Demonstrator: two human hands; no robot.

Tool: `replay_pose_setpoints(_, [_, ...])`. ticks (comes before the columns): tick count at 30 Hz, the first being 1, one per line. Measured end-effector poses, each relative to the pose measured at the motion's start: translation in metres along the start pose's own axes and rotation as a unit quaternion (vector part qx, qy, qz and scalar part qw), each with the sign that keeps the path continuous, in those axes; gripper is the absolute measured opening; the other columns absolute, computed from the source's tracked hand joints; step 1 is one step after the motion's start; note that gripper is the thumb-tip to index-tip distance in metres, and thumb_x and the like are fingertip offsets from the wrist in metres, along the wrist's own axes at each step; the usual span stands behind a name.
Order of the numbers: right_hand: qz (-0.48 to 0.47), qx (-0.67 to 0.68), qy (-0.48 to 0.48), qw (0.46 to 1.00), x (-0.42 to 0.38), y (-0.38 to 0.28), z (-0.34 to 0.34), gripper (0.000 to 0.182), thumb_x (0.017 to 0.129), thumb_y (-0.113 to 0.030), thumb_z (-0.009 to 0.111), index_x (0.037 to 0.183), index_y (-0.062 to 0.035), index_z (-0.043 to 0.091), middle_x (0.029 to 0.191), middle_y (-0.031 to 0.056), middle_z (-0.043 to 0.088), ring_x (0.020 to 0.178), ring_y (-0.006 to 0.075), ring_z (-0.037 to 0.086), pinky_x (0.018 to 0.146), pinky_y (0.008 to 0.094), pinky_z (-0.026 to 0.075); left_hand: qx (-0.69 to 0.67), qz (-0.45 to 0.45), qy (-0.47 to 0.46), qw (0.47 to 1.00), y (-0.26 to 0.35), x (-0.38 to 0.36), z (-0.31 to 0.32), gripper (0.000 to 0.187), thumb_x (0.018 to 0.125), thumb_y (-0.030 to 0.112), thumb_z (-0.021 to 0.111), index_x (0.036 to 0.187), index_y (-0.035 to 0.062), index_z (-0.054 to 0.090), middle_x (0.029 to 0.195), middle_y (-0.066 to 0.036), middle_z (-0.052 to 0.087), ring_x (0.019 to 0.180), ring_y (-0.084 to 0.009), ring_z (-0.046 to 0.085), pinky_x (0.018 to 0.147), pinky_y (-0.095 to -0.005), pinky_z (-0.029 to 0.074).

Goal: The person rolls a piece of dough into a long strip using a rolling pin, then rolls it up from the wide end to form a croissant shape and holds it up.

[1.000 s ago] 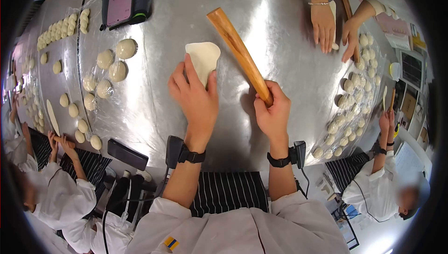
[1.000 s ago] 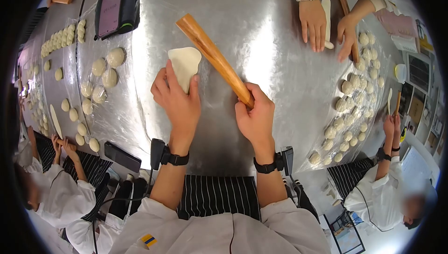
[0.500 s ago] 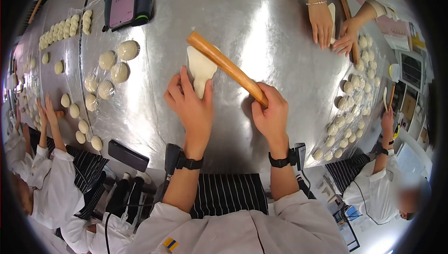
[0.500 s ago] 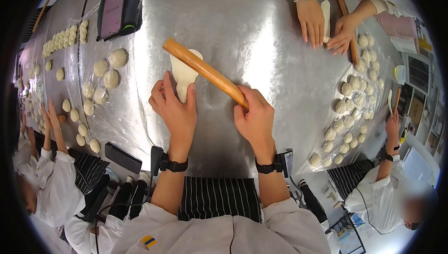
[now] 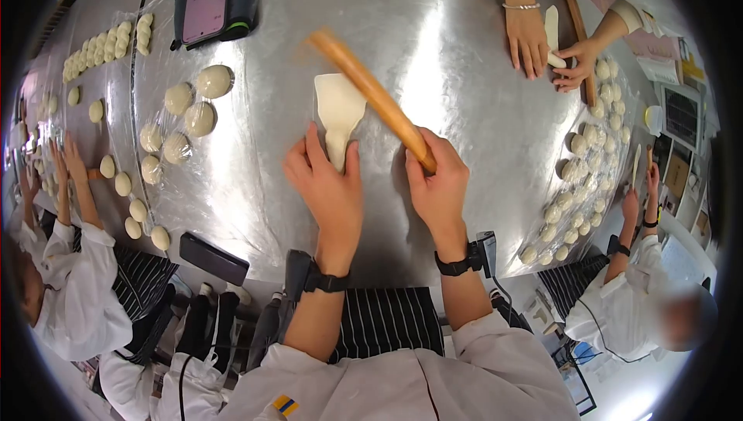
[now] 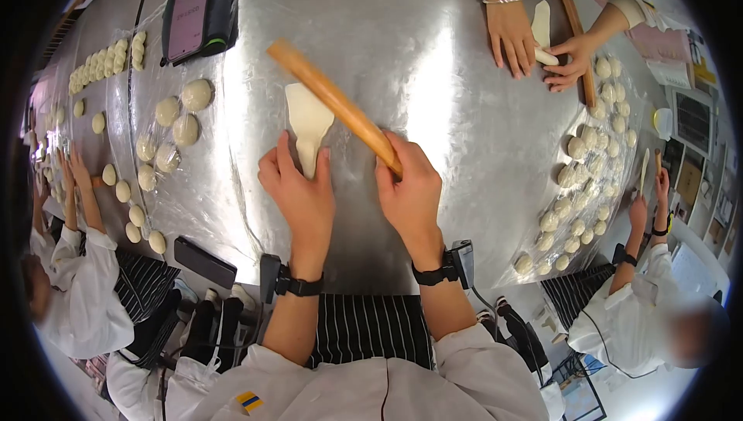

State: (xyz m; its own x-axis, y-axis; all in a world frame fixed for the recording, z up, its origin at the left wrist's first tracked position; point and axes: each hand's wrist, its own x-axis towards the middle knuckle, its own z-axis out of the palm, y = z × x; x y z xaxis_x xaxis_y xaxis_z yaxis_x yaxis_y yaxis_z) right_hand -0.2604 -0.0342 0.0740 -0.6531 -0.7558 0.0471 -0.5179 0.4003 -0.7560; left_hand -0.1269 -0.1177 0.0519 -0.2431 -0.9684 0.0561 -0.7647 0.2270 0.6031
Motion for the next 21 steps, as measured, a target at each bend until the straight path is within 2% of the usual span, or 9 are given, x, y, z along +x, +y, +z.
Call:
replay_pose_setpoints(2, [0.047,0.015,0.016,0.999,-0.001,0.000,-0.001,0.033,0.094,-0.002,0.074,0.127,-0.0008,0.072,0.105,0.0163,0.077,0.083,0.0299,0.075,0.073,0.0367,0.060,0.004,-0.020,-0.006,1.000,0.002,-0.011,-0.003,0.054,0.094,0.018,0.083,0.138,-0.0034,0.061,0.129,-0.021,0.057,0.118,-0.0391,0.052,0.102,-0.0516,0.043])
replay_pose_setpoints(5, [0.054,0.020,0.024,0.998,-0.004,0.005,-0.002,0.032,0.095,-0.004,0.074,0.126,0.0011,0.072,0.104,0.0173,0.076,0.085,0.0302,0.075,0.075,0.0373,0.060,0.008,-0.008,0.010,1.000,0.002,-0.012,0.001,0.040,0.096,0.014,0.079,0.128,-0.0025,0.061,0.130,-0.022,0.057,0.122,-0.0405,0.051,0.103,-0.0529,0.042])
replay_pose_setpoints(9, [0.067,0.014,0.007,0.998,-0.007,0.006,-0.008,0.032,0.094,-0.004,0.075,0.126,0.0005,0.072,0.104,0.0170,0.077,0.085,0.0301,0.075,0.077,0.0376,0.060,0.001,0.018,0.023,1.000,0.004,-0.006,-0.007,0.030,0.100,0.010,0.073,0.124,-0.0017,0.060,0.126,-0.022,0.060,0.118,-0.0385,0.055,0.099,-0.0507,0.045])
replay_pose_setpoints(11, [0.053,0.014,0.003,0.998,-0.010,0.005,-0.008,0.033,0.094,-0.004,0.076,0.126,0.0001,0.072,0.104,0.0166,0.077,0.085,0.0300,0.075,0.077,0.0373,0.060,-0.093,-0.056,-0.030,0.994,0.007,-0.007,-0.017,0.025,0.105,0.011,0.068,0.125,-0.0021,0.059,0.113,-0.017,0.066,0.100,-0.0283,0.064,0.085,-0.0415,0.051])
replay_pose_setpoints(12, [0.055,0.015,0.002,0.998,-0.012,0.004,-0.008,0.033,0.094,-0.004,0.076,0.126,0.0001,0.072,0.104,0.0166,0.077,0.085,0.0300,0.075,0.077,0.0373,0.060,-0.092,-0.057,-0.031,0.994,0.008,-0.007,-0.023,0.025,0.105,0.011,0.068,0.125,-0.0021,0.059,0.113,-0.017,0.066,0.100,-0.0283,0.064,0.085,-0.0415,0.051])
replay_pose_setpoints(14, [0.032,0.012,-0.008,0.999,-0.010,0.002,-0.009,0.033,0.094,-0.005,0.076,0.127,-0.0012,0.073,0.105,0.0159,0.077,0.085,0.0294,0.075,0.076,0.0365,0.059,-0.263,-0.199,-0.115,0.937,0.015,0.001,-0.033,0.030,0.107,0.013,0.066,0.131,-0.0036,0.059,0.099,-0.009,0.069,0.078,-0.0163,0.064,0.070,-0.0305,0.051])
replay_pose_setpoints(15, [0.032,0.011,-0.007,0.999,-0.008,0.001,-0.010,0.033,0.094,-0.005,0.076,0.127,-0.0012,0.073,0.105,0.0159,0.077,0.085,0.0294,0.075,0.076,0.0365,0.059,-0.264,-0.198,-0.115,0.937,0.013,0.003,-0.035,0.030,0.107,0.013,0.066,0.131,-0.0036,0.059,0.099,-0.009,0.069,0.078,-0.0163,0.064,0.070,-0.0305,0.051])
replay_pose_setpoints(17, [-0.011,0.019,-0.015,1.000,-0.001,-0.001,-0.010,0.032,0.095,-0.006,0.077,0.126,-0.0026,0.073,0.103,0.0145,0.076,0.082,0.0289,0.074,0.075,0.0376,0.059,-0.375,-0.301,-0.174,0.859,0.006,0.009,-0.041,0.036,0.106,0.012,0.068,0.138,-0.0047,0.059,0.096,-0.004,0.069,0.072,-0.0088,0.061,0.065,-0.0246,0.050])
replay_pose_setpoints(21, [-0.038,0.006,-0.053,0.998,0.010,0.003,-0.016,0.034,0.092,-0.008,0.080,0.126,-0.0063,0.075,0.101,0.0101,0.076,0.081,0.0268,0.072,0.072,0.0385,0.058,-0.402,-0.328,-0.241,0.820,-0.005,0.019,-0.049,0.038,0.107,0.013,0.068,0.140,-0.0036,0.061,0.098,-0.004,0.070,0.071,-0.0080,0.062,0.064,-0.0243,0.051])
